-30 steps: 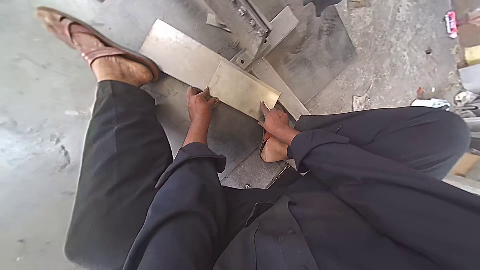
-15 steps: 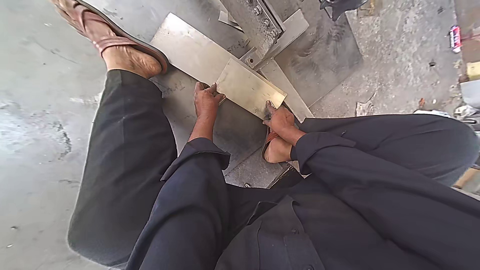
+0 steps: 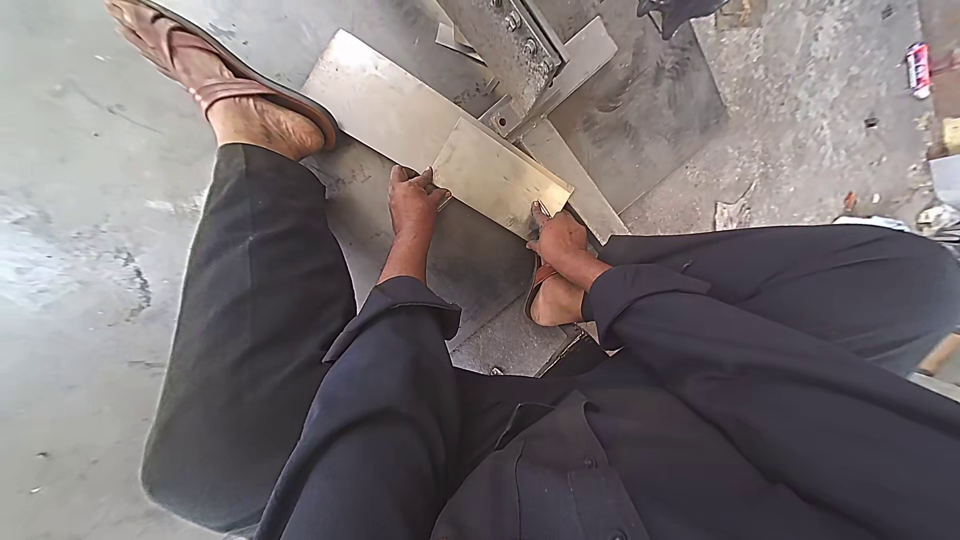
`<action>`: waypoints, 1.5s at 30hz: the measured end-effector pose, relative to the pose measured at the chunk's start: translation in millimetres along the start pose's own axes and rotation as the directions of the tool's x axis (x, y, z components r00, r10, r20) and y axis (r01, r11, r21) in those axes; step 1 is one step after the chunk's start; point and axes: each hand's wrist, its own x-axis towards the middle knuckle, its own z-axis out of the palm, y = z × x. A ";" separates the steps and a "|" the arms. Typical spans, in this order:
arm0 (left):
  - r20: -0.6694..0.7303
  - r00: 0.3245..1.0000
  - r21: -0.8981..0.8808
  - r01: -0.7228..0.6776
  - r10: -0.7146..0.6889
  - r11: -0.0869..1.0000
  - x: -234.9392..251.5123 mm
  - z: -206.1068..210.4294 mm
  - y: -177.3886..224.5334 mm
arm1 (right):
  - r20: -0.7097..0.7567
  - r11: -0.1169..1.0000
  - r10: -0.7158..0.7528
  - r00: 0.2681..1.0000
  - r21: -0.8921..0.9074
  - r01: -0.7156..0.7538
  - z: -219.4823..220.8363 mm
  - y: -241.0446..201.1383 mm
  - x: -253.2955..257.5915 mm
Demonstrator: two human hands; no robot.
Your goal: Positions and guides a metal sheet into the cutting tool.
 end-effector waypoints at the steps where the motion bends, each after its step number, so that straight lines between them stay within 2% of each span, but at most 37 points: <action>1: -0.001 1.000 0.001 0.002 -0.002 1.000 -0.6 1.1 0.1 | -0.010 1.000 -0.007 1.000 -0.004 0.007 3.3 2.7 2.8; 5: 0.019 1.000 0.013 0.005 -0.005 1.000 -1.8 1.3 -0.2 | -0.020 1.000 -0.012 1.000 -0.005 0.012 9.1 8.5 34.1; 10: 0.040 0.999 0.090 -0.030 0.026 0.995 -2.1 2.4 2.0 | 0.061 0.998 0.037 0.997 -0.043 -0.035 0.1 6.5 59.7; 14: 0.051 0.998 0.110 -0.034 0.028 0.993 -2.4 1.6 2.8 | 0.147 0.990 0.094 0.985 -0.118 -0.076 -7.3 -0.7 65.6; 20: 0.033 0.998 0.077 -0.052 0.050 0.996 -1.5 2.2 -1.4 | 0.197 0.985 0.092 0.976 -0.158 -0.061 -10.9 -3.6 66.7; 31: 0.022 1.000 0.020 -0.018 0.018 1.000 0.0 1.9 -3.6 | 0.211 0.987 0.093 0.973 -0.151 -0.062 -12.8 -2.8 67.3; 39: 0.023 1.000 0.117 -0.012 0.010 0.993 -5.4 1.8 0.6 | 0.189 0.986 0.084 0.978 -0.159 -0.054 -9.4 -1.2 66.5; 45: 0.024 0.999 0.118 -0.023 0.020 0.993 -7.2 -0.6 0.2 | 0.167 0.987 0.109 0.980 -0.136 -0.087 -3.7 -0.9 67.0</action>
